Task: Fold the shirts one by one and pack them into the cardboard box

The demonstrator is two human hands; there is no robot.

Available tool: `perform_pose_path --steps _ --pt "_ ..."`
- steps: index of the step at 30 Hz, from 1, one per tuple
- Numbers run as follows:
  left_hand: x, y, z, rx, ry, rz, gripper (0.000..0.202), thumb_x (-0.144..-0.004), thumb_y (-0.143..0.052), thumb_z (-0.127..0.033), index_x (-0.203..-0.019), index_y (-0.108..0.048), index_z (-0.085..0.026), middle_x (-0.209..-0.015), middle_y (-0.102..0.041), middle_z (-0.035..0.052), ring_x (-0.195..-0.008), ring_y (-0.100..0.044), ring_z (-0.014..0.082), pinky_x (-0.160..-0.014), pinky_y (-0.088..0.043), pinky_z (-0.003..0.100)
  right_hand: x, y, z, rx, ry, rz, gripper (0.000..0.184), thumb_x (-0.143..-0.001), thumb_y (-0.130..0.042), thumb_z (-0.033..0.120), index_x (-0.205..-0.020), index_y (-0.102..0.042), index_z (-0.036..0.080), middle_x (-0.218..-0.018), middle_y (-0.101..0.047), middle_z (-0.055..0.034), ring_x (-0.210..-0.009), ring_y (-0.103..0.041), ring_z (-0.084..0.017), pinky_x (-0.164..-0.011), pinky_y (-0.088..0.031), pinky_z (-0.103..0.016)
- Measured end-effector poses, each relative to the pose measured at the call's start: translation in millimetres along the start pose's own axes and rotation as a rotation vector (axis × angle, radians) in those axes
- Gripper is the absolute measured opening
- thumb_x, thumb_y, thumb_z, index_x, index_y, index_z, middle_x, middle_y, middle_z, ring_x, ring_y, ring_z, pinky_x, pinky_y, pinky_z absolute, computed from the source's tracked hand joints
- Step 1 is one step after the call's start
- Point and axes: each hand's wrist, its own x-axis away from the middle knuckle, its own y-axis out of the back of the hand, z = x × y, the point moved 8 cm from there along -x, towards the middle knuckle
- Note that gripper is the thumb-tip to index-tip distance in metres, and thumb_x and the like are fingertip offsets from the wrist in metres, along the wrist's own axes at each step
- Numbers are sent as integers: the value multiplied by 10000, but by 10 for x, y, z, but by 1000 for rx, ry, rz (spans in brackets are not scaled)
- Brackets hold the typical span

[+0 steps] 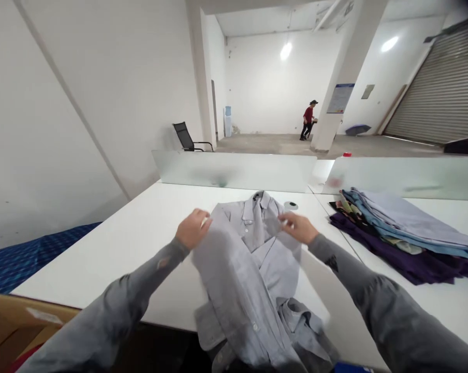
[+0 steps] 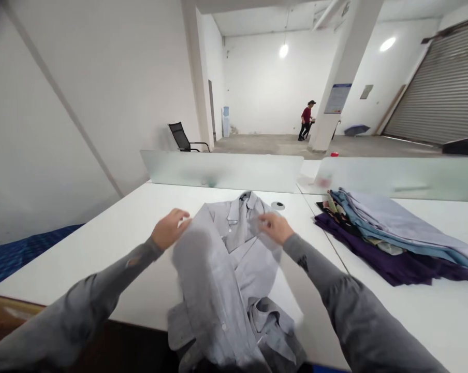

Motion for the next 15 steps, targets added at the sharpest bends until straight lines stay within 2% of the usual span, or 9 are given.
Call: perform_pose_path --steps 2,4,6,8,10,11,12,13,15 --pt "481 -257 -357 67 -224 146 344 -928 -388 -226 -1239 -529 -188 -1308 -526 108 -1136 -563 222 -950 -468 342 440 -392 117 -125 158 146 519 -767 -651 404 -1236 -606 186 -1263 -598 -108 -858 -648 -209 -806 -526 -348" --pt "841 -490 -820 133 -458 329 491 -913 -384 -165 -1400 -382 -229 -1466 -395 86 -1185 -541 203 -932 -476 290 712 -643 282 -187 288 219 716 -702 -723 400 -1352 -517 182 -1374 -512 -129 -1033 -611 -246 -880 -505 -352" --pt "1004 -664 -1203 137 -604 450 590 -887 -406 -126 -1454 -302 -247 -1450 -422 72 -1149 -562 209 -902 -480 277 793 -818 442 -203 355 275 799 -679 -739 329 -1408 -451 175 -1314 -549 -132 -1040 -602 -242 -880 -499 -345" --pt "1005 -790 -1415 88 -650 524 531 -866 -446 -127 -1386 -408 -226 -1268 -560 78 -1016 -612 220 -848 -492 297 758 -934 561 -195 355 315 683 -692 -709 269 -1342 -518 178 -1098 -641 -89 -862 -627 -200 -784 -514 -322" --pt "947 -812 -1464 72 -642 559 334 -872 -450 -150 -1181 -568 -195 -1053 -610 75 -878 -624 203 -793 -499 304 714 -960 649 -201 356 311 378 -730 -658 262 -1100 -659 182 -857 -649 -37 -721 -604 -169 -707 -506 -302" --pt "916 -760 -1440 104 -628 552 262 -883 -428 -155 -1075 -603 -186 -992 -604 72 -846 -616 190 -780 -497 298 703 -917 673 -226 364 275 231 -766 -621 279 -967 -685 185 -797 -638 -32 -713 -600 -168 -704 -502 -301" --pt "885 -663 -1386 165 -609 525 240 -891 -400 -153 -1000 -612 -184 -957 -596 70 -841 -607 180 -781 -493 290 699 -827 668 -266 369 211 169 -806 -576 301 -875 -684 191 -779 -638 -37 -734 -607 -173 -717 -502 -304" --pt "850 -527 -1292 240 -578 480 244 -895 -377 -152 -958 -610 -186 -934 -592 65 -848 -600 174 -791 -489 285 696 -692 618 -310 360 125 191 -838 -532 325 -833 -675 199 -788 -647 -45 -764 -617 -179 -732 -505 -309" --pt "759 -187 -961 385 -466 361 229 -886 -379 -179 -930 -603 -196 -893 -595 52 -840 -592 167 -797 -486 284 687 -279 313 -355 225 -134 234 -859 -496 381 -858 -663 217 -810 -666 -51 -777 -633 -189 -722 -519 -323"
